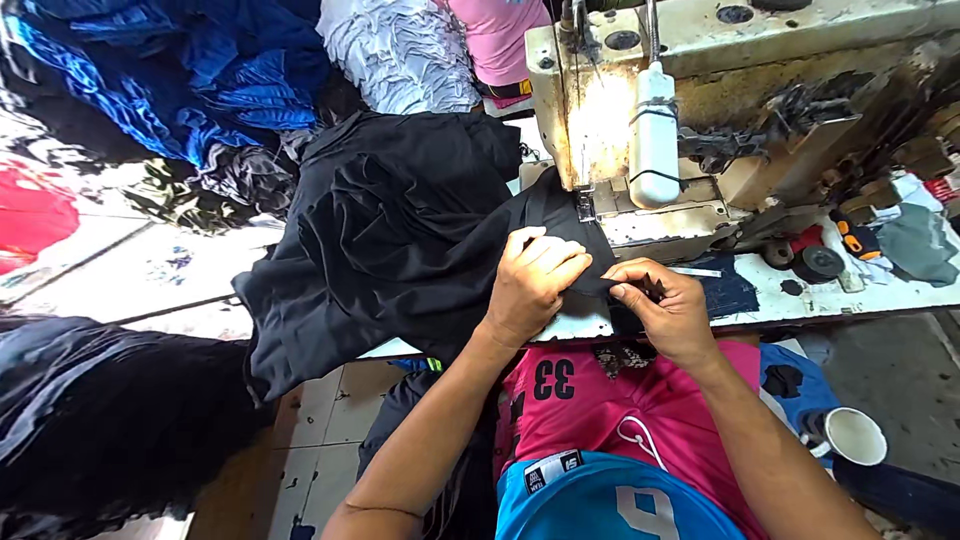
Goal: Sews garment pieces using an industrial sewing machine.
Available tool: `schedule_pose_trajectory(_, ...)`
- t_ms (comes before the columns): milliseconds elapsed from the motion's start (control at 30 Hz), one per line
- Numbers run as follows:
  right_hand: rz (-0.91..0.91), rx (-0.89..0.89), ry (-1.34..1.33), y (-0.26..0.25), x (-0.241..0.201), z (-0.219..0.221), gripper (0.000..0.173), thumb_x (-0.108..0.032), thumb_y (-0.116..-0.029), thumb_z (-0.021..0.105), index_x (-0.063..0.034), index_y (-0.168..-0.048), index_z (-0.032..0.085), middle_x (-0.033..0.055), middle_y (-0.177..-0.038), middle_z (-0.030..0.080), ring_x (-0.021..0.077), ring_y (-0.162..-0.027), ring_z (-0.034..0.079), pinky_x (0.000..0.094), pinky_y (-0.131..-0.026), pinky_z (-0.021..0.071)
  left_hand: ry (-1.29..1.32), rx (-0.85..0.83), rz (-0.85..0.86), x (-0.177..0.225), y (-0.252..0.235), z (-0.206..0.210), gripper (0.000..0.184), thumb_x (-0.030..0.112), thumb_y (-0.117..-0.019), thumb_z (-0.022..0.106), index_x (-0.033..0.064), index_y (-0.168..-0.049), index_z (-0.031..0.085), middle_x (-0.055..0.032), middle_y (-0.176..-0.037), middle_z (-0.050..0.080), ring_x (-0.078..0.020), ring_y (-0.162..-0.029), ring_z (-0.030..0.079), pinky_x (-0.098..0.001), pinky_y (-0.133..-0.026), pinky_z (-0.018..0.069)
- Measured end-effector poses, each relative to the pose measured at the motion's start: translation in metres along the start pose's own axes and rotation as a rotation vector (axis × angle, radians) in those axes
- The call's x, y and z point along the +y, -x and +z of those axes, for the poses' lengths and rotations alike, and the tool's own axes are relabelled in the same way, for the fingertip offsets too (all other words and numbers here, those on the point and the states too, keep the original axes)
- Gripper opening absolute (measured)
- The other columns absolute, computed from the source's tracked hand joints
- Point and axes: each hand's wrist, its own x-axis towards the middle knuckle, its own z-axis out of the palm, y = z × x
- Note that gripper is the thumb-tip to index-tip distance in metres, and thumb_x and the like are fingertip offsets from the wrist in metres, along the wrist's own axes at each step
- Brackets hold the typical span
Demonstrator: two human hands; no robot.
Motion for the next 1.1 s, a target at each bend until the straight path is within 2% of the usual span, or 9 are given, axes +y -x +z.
schedule_pose_trajectory(267,0.032,0.059,-0.052,0.009,0.008,0.004,0.01,0.001,-0.0939,0.069,-0.0004,-0.102,0.074,0.0107,-0.108,0.073,0.0186,-0.093,0.071,0.0313,-0.079,0.062,0.021,-0.073,0.077,-0.006,0.002,-0.009,0.024,0.007,-0.0927,0.061,0.0125,-0.108,0.079,-0.0055,-0.117,0.074,-0.0237,-0.112,0.068,-0.0541,-0.108,0.0434)
schedule_pose_trajectory(333,0.05,0.067,-0.052,0.007,0.008,0.005,0.01,0.001,-0.0943,0.069,-0.0008,-0.103,0.074,0.0102,-0.108,0.073,0.0175,-0.09,0.071,0.0301,-0.075,0.0619,0.013,-0.085,0.084,-0.007,0.0,-0.011,0.024,0.007,-0.0931,0.061,0.0126,-0.109,0.079,-0.0055,-0.118,0.074,-0.0239,-0.112,0.067,-0.0544,-0.107,0.0429)
schedule_pose_trajectory(467,0.102,0.098,-0.034,-0.004,0.01,0.008,0.012,-0.002,-0.0948,0.069,-0.0053,-0.106,0.073,0.0052,-0.101,0.073,0.0089,-0.065,0.061,0.0233,-0.056,0.053,-0.021,-0.131,0.079,-0.016,-0.011,-0.015,0.026,0.009,-0.0942,0.058,0.0136,-0.11,0.079,-0.0044,-0.117,0.074,-0.0239,-0.112,0.067,-0.0538,-0.108,0.0421)
schedule_pose_trajectory(733,0.033,0.109,0.025,-0.029,0.018,0.017,0.013,-0.002,-0.0965,0.067,-0.0049,-0.108,0.07,0.0044,-0.104,0.072,0.0085,-0.066,0.061,0.0229,-0.056,0.0523,0.0,-0.125,0.065,-0.048,-0.025,-0.012,0.027,0.008,-0.0952,0.056,0.0151,-0.109,0.079,-0.0027,-0.116,0.074,-0.0222,-0.116,0.065,-0.0471,-0.109,0.0428)
schedule_pose_trajectory(800,0.023,0.1,0.024,-0.029,0.018,0.017,0.013,-0.001,-0.0969,0.066,-0.0037,-0.109,0.07,0.0054,-0.106,0.072,0.0094,-0.072,0.064,0.0235,-0.06,0.0551,0.046,-0.132,0.06,-0.05,-0.023,-0.013,0.027,0.007,-0.0963,0.056,0.0145,-0.11,0.079,-0.0033,-0.12,0.073,-0.0225,-0.118,0.064,-0.0469,-0.11,0.0428)
schedule_pose_trajectory(867,0.005,0.08,0.031,-0.03,0.017,0.017,0.012,0.001,-0.0973,0.064,-0.0021,-0.108,0.069,0.0069,-0.108,0.072,0.0118,-0.084,0.068,0.0257,-0.069,0.0586,0.125,-0.195,0.032,-0.046,-0.021,-0.024,0.023,0.01,-0.0959,0.058,0.0138,-0.105,0.078,-0.0043,-0.127,0.07,-0.0239,-0.126,0.06,-0.0486,-0.111,0.0414)
schedule_pose_trajectory(933,-0.034,0.034,0.082,-0.033,0.016,0.013,0.012,0.002,-0.0976,0.063,-0.001,-0.107,0.069,0.008,-0.11,0.071,0.0143,-0.095,0.07,0.029,-0.08,0.0606,0.183,-0.302,0.0,-0.031,-0.022,-0.044,0.014,0.015,-0.0877,0.064,0.0117,-0.094,0.075,-0.0059,-0.129,0.066,-0.0263,-0.128,0.056,-0.0509,-0.109,0.0424)
schedule_pose_trajectory(1033,-0.111,-0.144,0.256,-0.039,0.012,0.003,0.015,0.001,-0.099,0.059,-0.0026,-0.108,0.071,0.0068,-0.113,0.069,0.0132,-0.102,0.067,0.0295,-0.088,0.0595,0.174,-0.406,0.024,-0.008,-0.018,-0.064,0.022,0.034,-0.0935,0.068,0.0125,-0.093,0.072,-0.0013,-0.111,0.07,-0.0197,-0.114,0.064,-0.0503,-0.108,0.0444)
schedule_pose_trajectory(1100,-0.129,-0.296,0.342,-0.039,0.004,-0.004,0.019,0.0,-0.0987,0.061,-0.0057,-0.112,0.073,0.005,-0.116,0.068,0.0121,-0.108,0.066,0.0295,-0.094,0.0582,0.191,-0.427,0.033,0.007,-0.014,-0.067,0.025,0.035,-0.0978,0.066,0.0115,-0.09,0.07,-0.0003,-0.095,0.07,-0.0166,-0.101,0.067,-0.0483,-0.107,0.0463)
